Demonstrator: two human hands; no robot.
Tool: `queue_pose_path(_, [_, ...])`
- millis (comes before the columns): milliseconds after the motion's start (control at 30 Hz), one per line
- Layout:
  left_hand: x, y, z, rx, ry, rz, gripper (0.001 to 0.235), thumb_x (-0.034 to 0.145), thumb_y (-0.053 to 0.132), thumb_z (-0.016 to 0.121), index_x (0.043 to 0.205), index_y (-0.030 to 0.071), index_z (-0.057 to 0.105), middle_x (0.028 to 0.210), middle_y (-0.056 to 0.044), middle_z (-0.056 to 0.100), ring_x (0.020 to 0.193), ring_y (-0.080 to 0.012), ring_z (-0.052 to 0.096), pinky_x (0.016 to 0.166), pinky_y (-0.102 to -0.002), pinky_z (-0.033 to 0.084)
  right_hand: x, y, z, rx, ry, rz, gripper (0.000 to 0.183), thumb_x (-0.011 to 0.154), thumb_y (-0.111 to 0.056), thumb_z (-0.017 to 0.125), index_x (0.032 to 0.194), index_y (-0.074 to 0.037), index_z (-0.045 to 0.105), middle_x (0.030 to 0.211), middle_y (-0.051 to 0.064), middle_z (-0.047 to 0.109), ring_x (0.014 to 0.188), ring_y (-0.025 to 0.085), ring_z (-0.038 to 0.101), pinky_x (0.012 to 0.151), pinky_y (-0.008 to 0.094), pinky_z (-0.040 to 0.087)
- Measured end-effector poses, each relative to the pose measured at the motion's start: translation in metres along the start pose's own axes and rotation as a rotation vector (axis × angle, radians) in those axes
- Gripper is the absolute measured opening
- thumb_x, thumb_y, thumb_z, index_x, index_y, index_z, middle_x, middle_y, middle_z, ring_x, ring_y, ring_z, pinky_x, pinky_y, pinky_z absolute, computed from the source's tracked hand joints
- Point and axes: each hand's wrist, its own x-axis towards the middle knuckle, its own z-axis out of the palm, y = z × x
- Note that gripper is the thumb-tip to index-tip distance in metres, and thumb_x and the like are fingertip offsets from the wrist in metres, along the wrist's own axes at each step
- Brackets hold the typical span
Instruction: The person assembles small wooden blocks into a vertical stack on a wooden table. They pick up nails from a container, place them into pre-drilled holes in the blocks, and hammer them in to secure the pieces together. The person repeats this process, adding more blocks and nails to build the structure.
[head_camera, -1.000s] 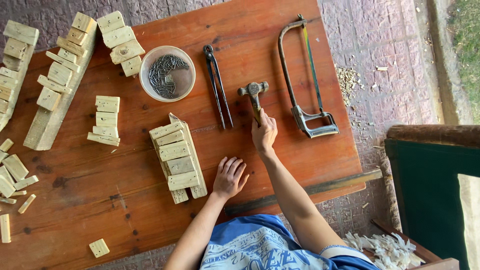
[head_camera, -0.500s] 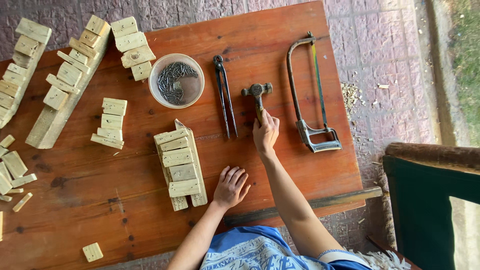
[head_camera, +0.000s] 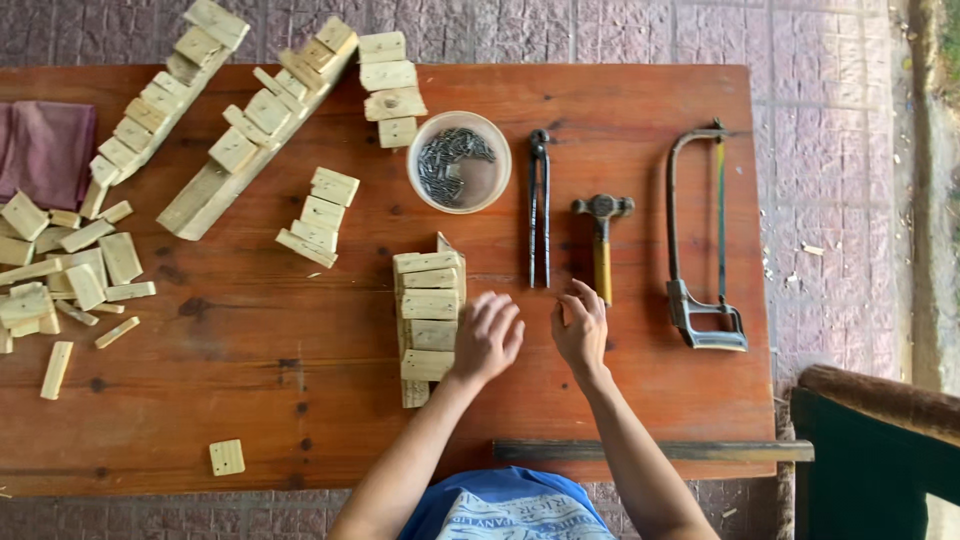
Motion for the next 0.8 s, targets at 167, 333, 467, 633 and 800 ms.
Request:
queue_pose_path(167, [0.038, -0.076, -0.025, 0.153, -0.043, -0.184, 0.034, 0.093, 0.04, 0.068, 0.114, 0.014, 0.073, 0.126, -0.012, 0.064, 0.131, -0.0349, 0.053, 0.109, -0.052, 0.038, 0.016, -0.004, 0.033, 0.028, -0.185, -0.01, 0.011, 0.082, -0.009, 0.075, 0.092, -0.014, 0.078, 0.099, 0.003, 0.072, 0.075, 0.022, 0.07, 0.066, 0.033, 0.059])
queue_pose_path(333, [0.093, -0.103, -0.046, 0.087, -0.304, -0.308, 0.06, 0.099, 0.051, 0.06, 0.139, 0.007, 0.064, 0.155, -0.02, 0.05, 0.148, -0.0383, 0.039, 0.121, -0.06, 0.023, 0.058, -0.016, 0.082, 0.207, -0.277, -0.07, 0.009, 0.081, -0.015, 0.079, 0.087, -0.019, 0.073, 0.078, 0.0, 0.069, 0.063, 0.023, 0.07, 0.055, 0.032, 0.057])
queue_pose_path(467, [0.111, -0.115, -0.033, 0.087, -0.499, -0.34, 0.083, 0.097, 0.075, 0.042, 0.157, 0.017, 0.045, 0.166, -0.019, 0.033, 0.156, -0.0382, 0.026, 0.123, -0.065, 0.016, 0.108, -0.02, 0.114, 0.085, -0.252, -0.187, 0.009, 0.079, -0.017, 0.077, 0.087, -0.018, 0.073, 0.078, 0.004, 0.067, 0.076, 0.029, 0.068, 0.067, 0.041, 0.055])
queue_pose_path(633, [0.109, -0.12, -0.022, 0.14, -0.406, -0.275, 0.075, 0.1, 0.071, 0.042, 0.145, 0.014, 0.058, 0.154, -0.022, 0.049, 0.154, -0.038, 0.031, 0.122, -0.066, 0.018, 0.171, -0.032, 0.125, -0.093, -0.192, -0.151, 0.018, 0.077, -0.02, 0.079, 0.093, -0.016, 0.075, 0.109, 0.003, 0.069, 0.11, 0.028, 0.06, 0.082, 0.039, 0.048])
queue_pose_path(800, [0.107, -0.118, -0.027, 0.145, -0.445, -0.264, 0.075, 0.1, 0.073, 0.041, 0.148, 0.017, 0.056, 0.156, -0.021, 0.046, 0.155, -0.0382, 0.028, 0.121, -0.067, 0.017, 0.215, -0.018, 0.157, -0.056, -0.218, -0.087, 0.018, 0.077, -0.015, 0.082, 0.094, -0.015, 0.077, 0.121, 0.009, 0.064, 0.116, 0.035, 0.056, 0.085, 0.046, 0.05])
